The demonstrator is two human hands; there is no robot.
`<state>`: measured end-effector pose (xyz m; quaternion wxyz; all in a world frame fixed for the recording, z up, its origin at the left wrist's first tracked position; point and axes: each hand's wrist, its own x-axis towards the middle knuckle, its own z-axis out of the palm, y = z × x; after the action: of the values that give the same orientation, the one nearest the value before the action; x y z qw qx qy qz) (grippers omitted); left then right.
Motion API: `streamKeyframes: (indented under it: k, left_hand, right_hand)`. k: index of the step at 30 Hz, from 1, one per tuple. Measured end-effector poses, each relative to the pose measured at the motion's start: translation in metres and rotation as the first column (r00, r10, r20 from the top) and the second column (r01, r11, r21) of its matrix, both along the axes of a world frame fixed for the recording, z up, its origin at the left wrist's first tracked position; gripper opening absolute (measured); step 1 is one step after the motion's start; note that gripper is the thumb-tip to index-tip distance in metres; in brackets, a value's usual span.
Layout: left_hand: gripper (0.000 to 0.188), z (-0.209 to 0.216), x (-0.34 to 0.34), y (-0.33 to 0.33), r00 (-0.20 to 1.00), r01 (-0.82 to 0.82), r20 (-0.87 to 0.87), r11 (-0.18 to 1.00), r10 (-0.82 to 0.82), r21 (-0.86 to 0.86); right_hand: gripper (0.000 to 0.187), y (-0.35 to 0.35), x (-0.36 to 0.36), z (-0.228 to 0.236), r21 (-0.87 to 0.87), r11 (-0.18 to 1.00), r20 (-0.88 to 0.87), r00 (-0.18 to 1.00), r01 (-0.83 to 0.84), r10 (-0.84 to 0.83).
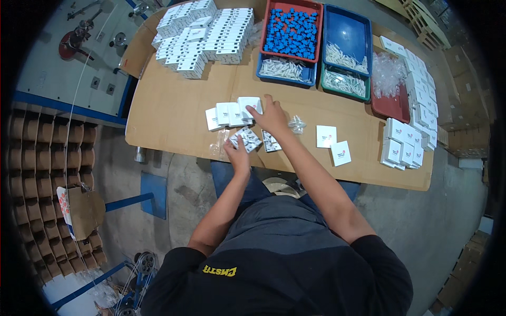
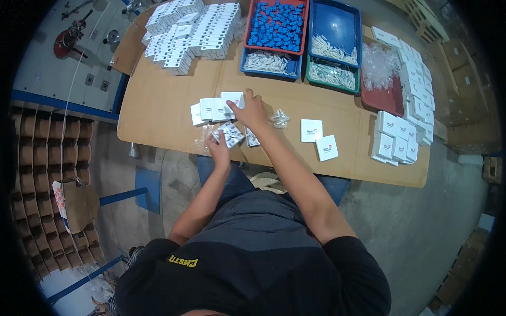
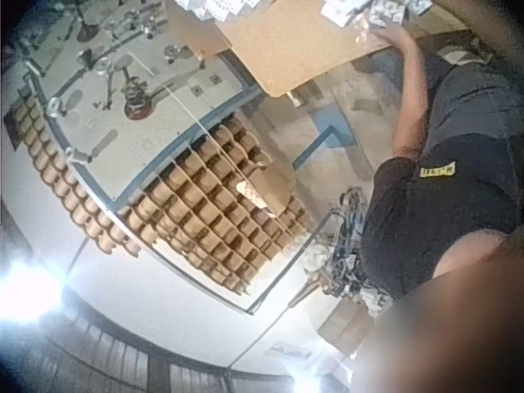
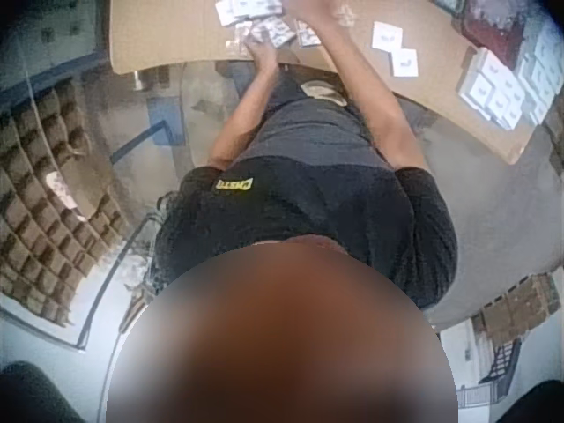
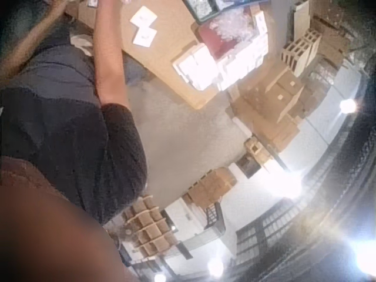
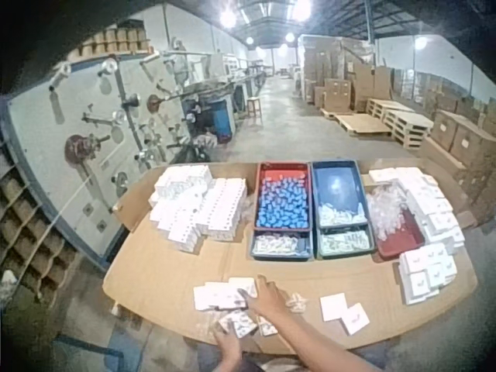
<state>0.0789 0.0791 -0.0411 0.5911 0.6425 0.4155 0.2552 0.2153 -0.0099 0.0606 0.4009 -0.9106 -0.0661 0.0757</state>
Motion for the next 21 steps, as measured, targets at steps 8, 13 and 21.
streamKeyframes:
  k: [8, 13, 21]
  left_hand:
    - [0.061, 0.027, -0.011, -0.016, 0.953, 0.233, -0.261, 0.923, -0.154, 0.307]
    - [0.065, 0.078, -0.008, 0.015, 0.928, 0.353, 0.126, 0.724, -0.350, -0.593]
    - [0.073, 0.117, 0.001, -0.042, 0.790, 0.485, 0.438, -0.001, -0.429, -0.875]
  right_hand:
    - [0.081, 0.016, 0.037, -0.030, -0.046, 0.988, -0.025, 0.989, -0.145, 0.144]
    - [0.077, -0.047, -0.001, -0.004, 0.316, 0.854, 0.061, 0.907, -0.413, 0.417]
    - [0.065, -0.106, -0.092, 0.039, 0.312, 0.829, 0.204, 0.885, -0.464, 0.419]
